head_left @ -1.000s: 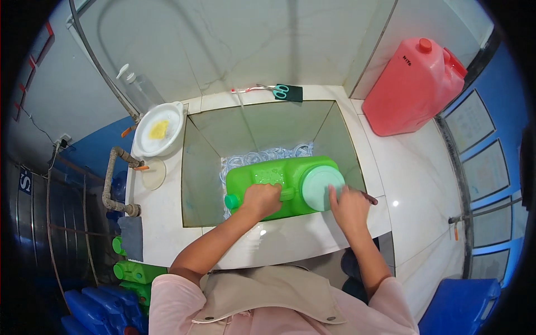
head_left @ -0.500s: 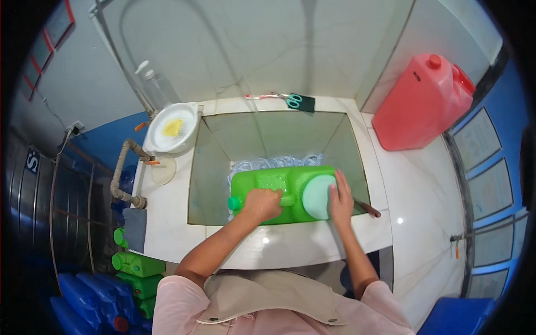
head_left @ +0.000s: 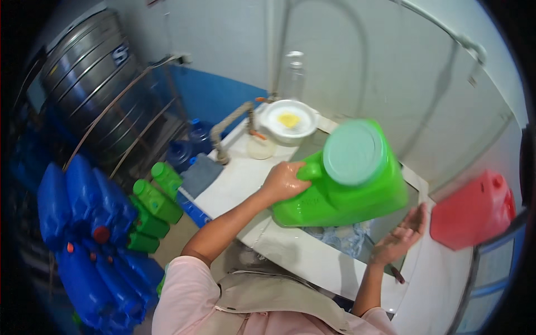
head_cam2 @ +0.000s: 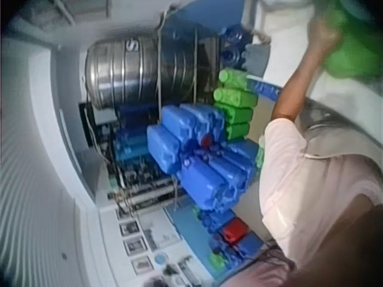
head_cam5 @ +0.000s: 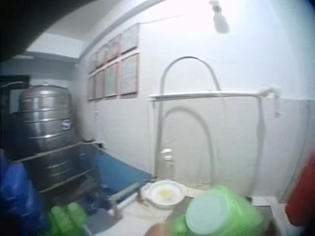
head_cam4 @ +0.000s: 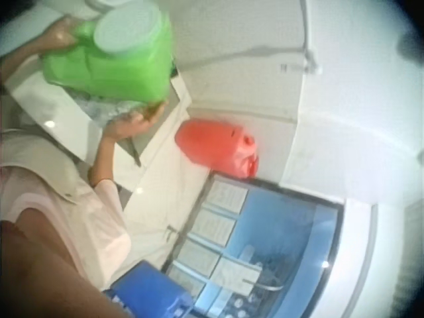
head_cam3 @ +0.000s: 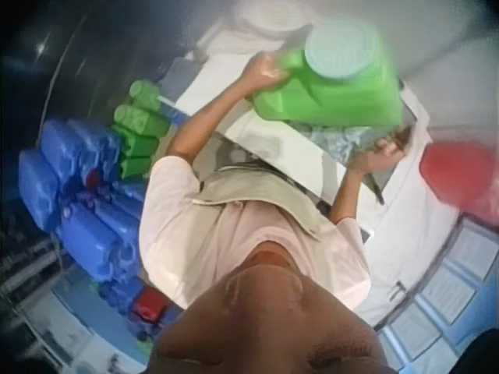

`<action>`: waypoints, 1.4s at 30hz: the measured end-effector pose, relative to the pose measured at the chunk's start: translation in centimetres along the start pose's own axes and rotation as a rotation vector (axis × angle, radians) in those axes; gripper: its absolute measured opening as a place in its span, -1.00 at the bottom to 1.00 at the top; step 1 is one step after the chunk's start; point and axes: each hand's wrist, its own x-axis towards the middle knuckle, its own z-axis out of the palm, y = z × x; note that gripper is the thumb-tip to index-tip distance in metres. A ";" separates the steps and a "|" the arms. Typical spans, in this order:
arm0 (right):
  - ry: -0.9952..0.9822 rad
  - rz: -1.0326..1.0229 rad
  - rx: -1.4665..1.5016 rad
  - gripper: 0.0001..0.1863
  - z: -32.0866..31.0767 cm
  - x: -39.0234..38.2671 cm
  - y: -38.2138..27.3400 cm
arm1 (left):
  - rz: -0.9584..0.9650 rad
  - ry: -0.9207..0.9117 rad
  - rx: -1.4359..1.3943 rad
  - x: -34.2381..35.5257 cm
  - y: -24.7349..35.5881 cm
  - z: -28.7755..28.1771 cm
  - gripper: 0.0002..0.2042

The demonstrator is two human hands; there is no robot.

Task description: The person cleans a green water canister and its lid by scrubbing them with a sponge, rinsing them under a stream of water, and removing a seal from the canister opening using shears.

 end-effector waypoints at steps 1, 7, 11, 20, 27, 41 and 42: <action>0.042 -0.032 -0.007 -0.48 1.0 -0.1 -0.4 | -0.028 0.072 -0.123 -1.0 -0.3 -2.4 -0.73; -0.174 0.000 0.116 -0.56 7.1 -4.2 -0.7 | -0.245 0.399 -0.601 -9.3 -0.4 -18.8 -0.87; -0.437 0.088 0.068 -0.65 13.5 -9.8 -0.9 | -0.226 0.686 -0.835 -17.4 -2.0 -28.6 -0.96; -0.971 0.189 0.041 -0.72 24.9 -22.7 -5.5 | -0.036 0.743 -0.931 -29.1 -4.3 -44.6 -0.86; -1.427 0.067 0.205 -0.73 32.4 -31.8 -7.9 | -0.346 0.452 -1.167 -26.0 -18.0 -46.5 -0.73; -1.851 0.424 0.022 -0.72 44.5 -57.6 9.0 | -0.969 0.143 0.307 -30.3 -58.1 -39.1 -0.72; -1.863 0.445 0.008 -0.72 45.0 -58.9 9.9 | -1.037 0.068 0.423 -31.0 -60.3 -38.5 -0.71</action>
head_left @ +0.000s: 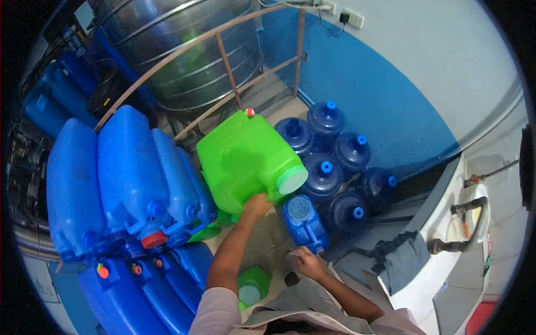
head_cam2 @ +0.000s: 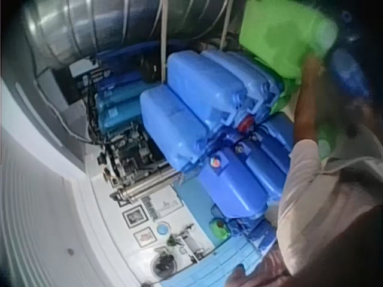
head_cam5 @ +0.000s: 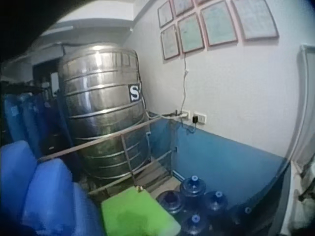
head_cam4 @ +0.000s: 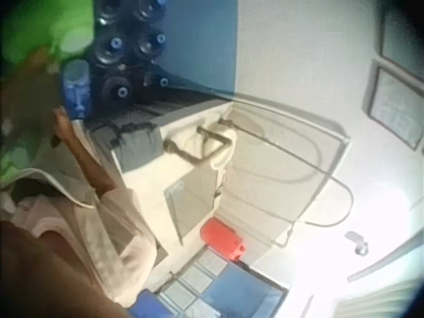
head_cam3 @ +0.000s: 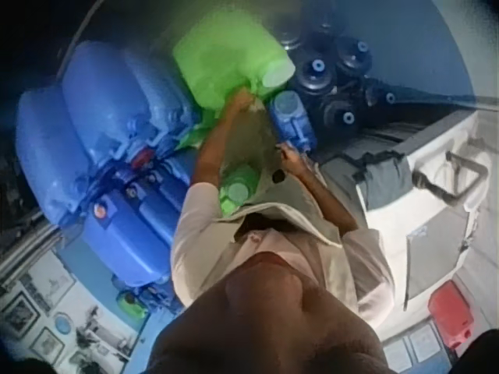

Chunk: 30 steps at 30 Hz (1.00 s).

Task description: The person cleans a green water canister and its lid by scrubbing them with a sponge, rinsing them under a stream of water, and removing a seal from the canister opening using shears.

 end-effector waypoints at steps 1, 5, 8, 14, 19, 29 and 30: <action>-0.011 0.030 0.007 -0.73 0.9 0.6 0.8 | -0.036 -0.033 0.022 1.2 -1.6 2.0 -0.71; -0.008 0.180 0.033 -0.68 2.6 2.1 3.0 | -0.069 -0.147 0.138 5.0 -6.9 7.2 -0.69; 0.014 0.208 -0.009 -0.72 3.6 1.3 5.0 | 0.027 -0.096 0.169 6.0 -10.3 9.9 -0.66; 0.007 0.121 -0.119 -0.75 4.4 -1.3 7.6 | -0.080 -0.025 0.022 6.0 -10.2 10.6 -0.50; 0.029 0.256 -0.081 -0.78 6.3 -2.6 8.8 | 0.318 0.432 0.039 -1.7 -8.0 7.5 -0.59; -0.135 0.454 -0.055 -0.78 10.3 -12.4 7.3 | -0.543 -0.170 0.095 -38.2 -27.5 25.2 -0.69; -0.142 0.358 -0.050 -0.78 10.6 -13.9 7.3 | -0.596 -0.193 0.171 -40.5 -27.8 26.5 -0.69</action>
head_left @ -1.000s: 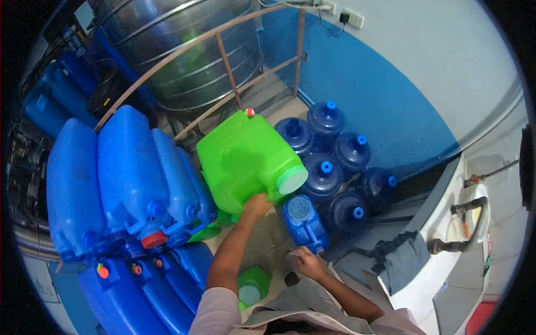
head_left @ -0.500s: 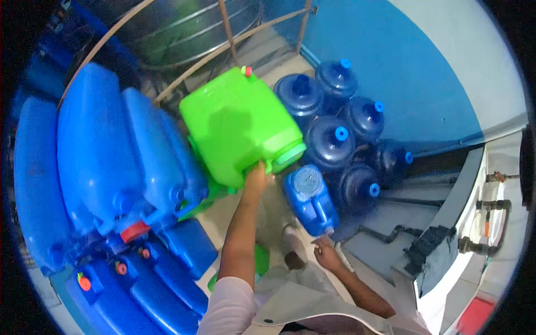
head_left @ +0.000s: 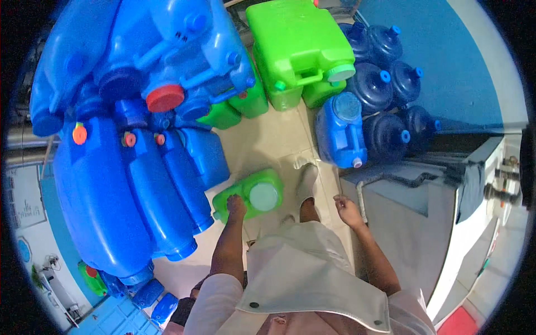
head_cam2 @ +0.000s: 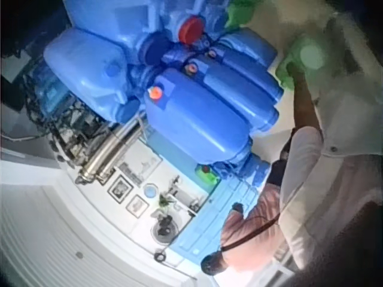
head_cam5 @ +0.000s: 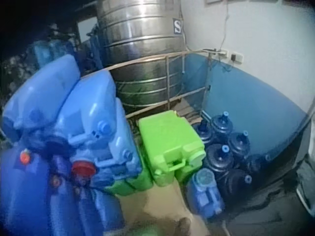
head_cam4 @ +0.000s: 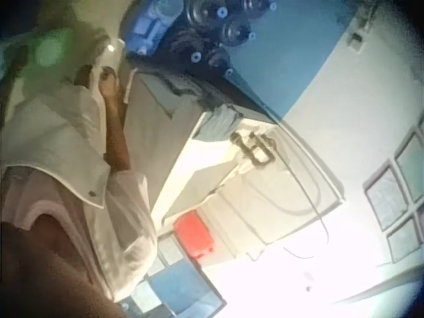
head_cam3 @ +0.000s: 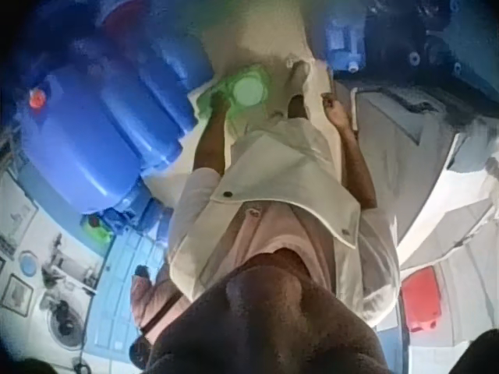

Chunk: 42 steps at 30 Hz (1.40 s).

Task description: The person cleans a green water canister and its lid by scrubbing them with a sponge, rinsing them under a stream of water, and removing a seal from the canister opening using shears.

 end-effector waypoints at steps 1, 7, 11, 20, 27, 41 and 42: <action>-0.014 0.018 -0.004 -0.78 0.5 -1.3 0.7 | -0.058 -0.005 0.070 -1.5 -0.9 1.7 -0.70; 0.023 0.074 0.021 -0.78 1.5 -10.6 4.4 | 0.167 0.269 -0.005 -4.0 -2.8 5.1 -0.65; 0.072 0.038 0.000 -0.76 -0.4 -16.1 4.1 | 0.424 0.104 -0.079 -7.8 5.0 2.2 -0.66; 0.289 -0.292 0.332 -0.71 -21.9 -31.2 -8.3 | 0.748 0.121 -0.047 -32.6 20.5 -34.0 -0.66; 0.771 -0.430 0.662 -0.71 -37.3 -48.1 0.8 | 1.255 0.298 -0.267 -54.7 30.1 -57.8 -0.57; 1.567 -0.060 0.943 -0.75 -43.4 -70.4 23.2 | 2.082 0.590 0.173 -71.0 69.6 -29.5 -0.56; 1.556 -0.039 0.923 -0.76 -43.6 -70.8 24.3 | 2.072 0.530 0.238 -70.8 71.7 -26.0 -0.52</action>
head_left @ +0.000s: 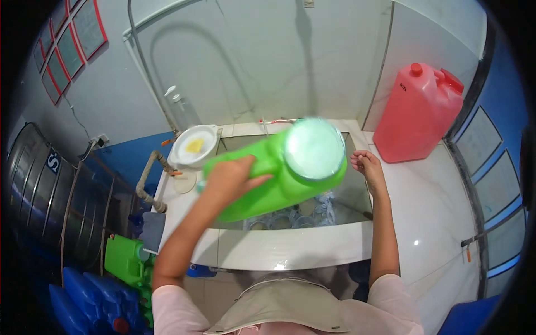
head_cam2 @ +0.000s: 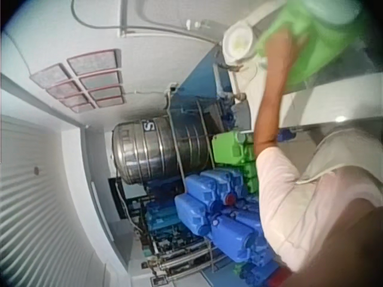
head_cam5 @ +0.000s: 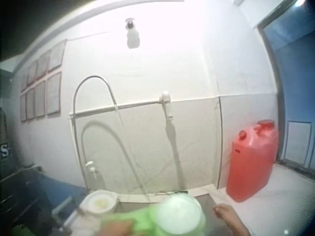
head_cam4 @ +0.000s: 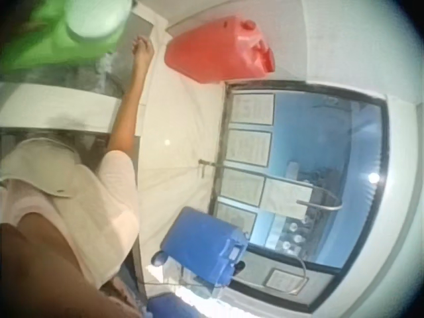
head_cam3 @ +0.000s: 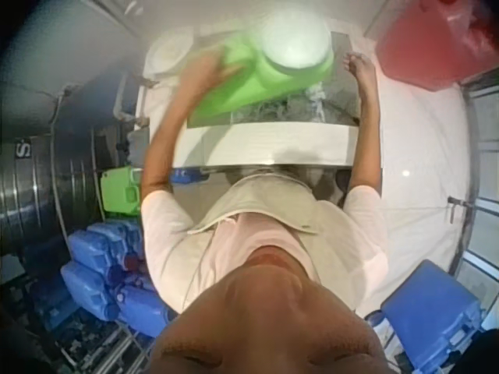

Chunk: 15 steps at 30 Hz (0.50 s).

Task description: The person cleans a green water canister and its lid by scrubbing them with a sponge, rinsing them under a stream of water, and removing a seal from the canister opening using shears.

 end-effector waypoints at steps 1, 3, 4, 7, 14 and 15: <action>-0.005 0.001 -0.022 -0.77 -0.9 0.8 0.5 | 0.031 -0.042 -0.005 1.3 0.5 3.5 -0.54; -0.024 0.002 -0.089 -0.78 -1.6 2.7 1.1 | 0.116 -0.103 -0.015 3.0 1.3 9.7 -0.56; -0.033 0.000 -0.140 -0.79 -2.0 3.6 1.2 | 0.172 -0.120 -0.026 3.4 1.9 12.3 -0.56; -0.106 -0.018 -0.305 -0.79 -1.7 7.4 2.3 | 0.276 -0.139 -0.108 3.3 3.6 18.1 -0.57; -0.359 -0.392 -0.961 -0.74 8.1 19.7 8.7 | 0.368 -0.187 -0.467 2.1 7.2 18.6 -0.65; -0.322 -0.387 -1.001 -0.75 9.3 20.9 9.5 | 0.324 -0.129 -0.481 2.2 6.0 18.2 -0.67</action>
